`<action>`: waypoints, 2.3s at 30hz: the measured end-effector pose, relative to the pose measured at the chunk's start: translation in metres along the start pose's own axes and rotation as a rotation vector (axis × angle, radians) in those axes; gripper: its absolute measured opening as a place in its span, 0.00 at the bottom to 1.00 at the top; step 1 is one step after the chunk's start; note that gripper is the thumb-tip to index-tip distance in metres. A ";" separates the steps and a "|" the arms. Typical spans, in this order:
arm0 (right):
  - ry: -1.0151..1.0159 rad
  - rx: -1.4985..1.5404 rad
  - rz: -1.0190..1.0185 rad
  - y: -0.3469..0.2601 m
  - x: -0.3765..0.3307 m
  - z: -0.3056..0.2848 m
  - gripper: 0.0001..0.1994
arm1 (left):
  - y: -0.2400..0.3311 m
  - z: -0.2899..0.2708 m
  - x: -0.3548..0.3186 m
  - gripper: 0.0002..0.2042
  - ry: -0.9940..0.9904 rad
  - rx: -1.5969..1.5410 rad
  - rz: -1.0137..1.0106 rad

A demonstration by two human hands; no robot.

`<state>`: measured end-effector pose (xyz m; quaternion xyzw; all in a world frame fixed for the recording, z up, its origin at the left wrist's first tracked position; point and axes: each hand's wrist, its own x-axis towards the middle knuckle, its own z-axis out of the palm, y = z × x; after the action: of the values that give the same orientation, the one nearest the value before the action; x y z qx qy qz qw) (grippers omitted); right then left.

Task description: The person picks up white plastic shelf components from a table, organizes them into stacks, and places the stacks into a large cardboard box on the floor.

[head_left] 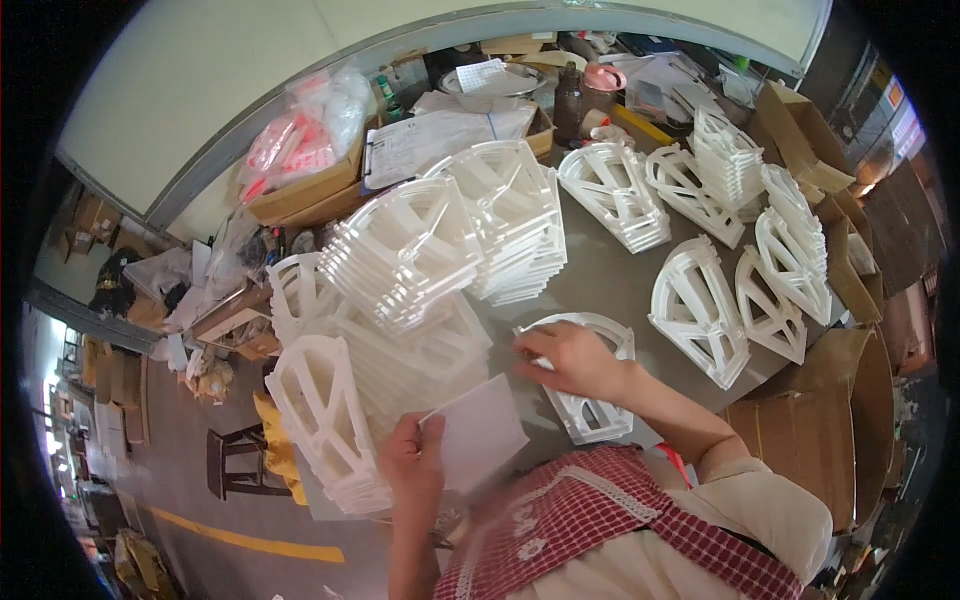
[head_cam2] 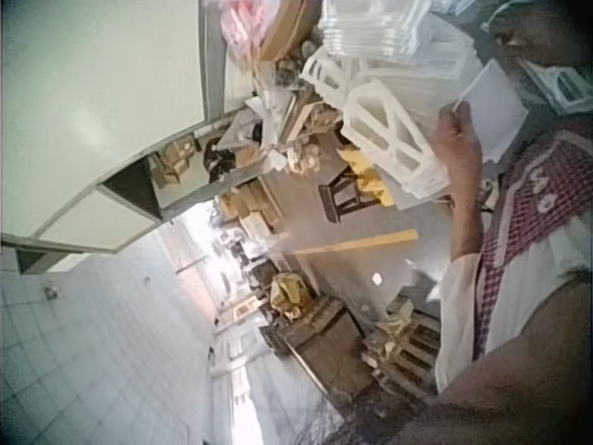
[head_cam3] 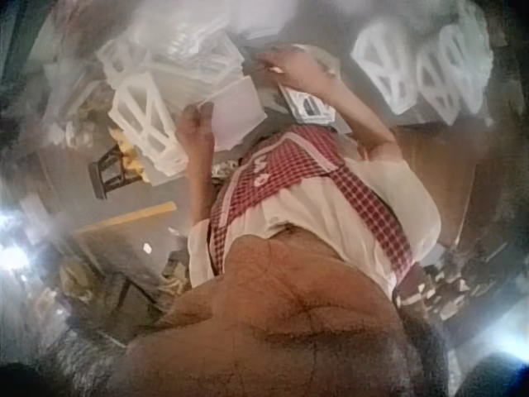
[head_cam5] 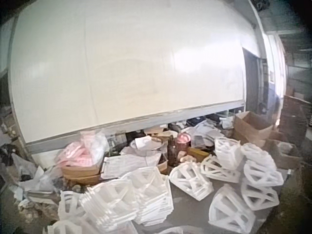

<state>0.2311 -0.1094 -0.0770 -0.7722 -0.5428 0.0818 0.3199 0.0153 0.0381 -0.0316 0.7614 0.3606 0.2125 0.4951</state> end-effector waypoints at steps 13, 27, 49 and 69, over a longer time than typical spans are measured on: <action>0.074 -0.023 -0.549 -0.075 0.072 0.017 0.14 | 0.000 0.000 0.027 0.09 0.158 0.153 0.069; -0.056 -0.001 -0.239 0.018 0.267 -0.023 0.04 | 0.004 -0.051 0.062 0.16 0.367 -0.128 -0.072; -0.111 -0.112 0.179 0.053 0.289 -0.031 0.28 | -0.002 -0.062 0.030 0.12 0.439 -0.339 -0.074; -0.239 -0.481 0.660 0.088 -0.047 0.035 0.25 | 0.019 -0.051 -0.014 0.15 0.531 -0.274 -0.106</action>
<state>0.2652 -0.1554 -0.1663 -0.9422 -0.3036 0.1398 0.0221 -0.0225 0.0531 0.0080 0.5856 0.4845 0.4246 0.4920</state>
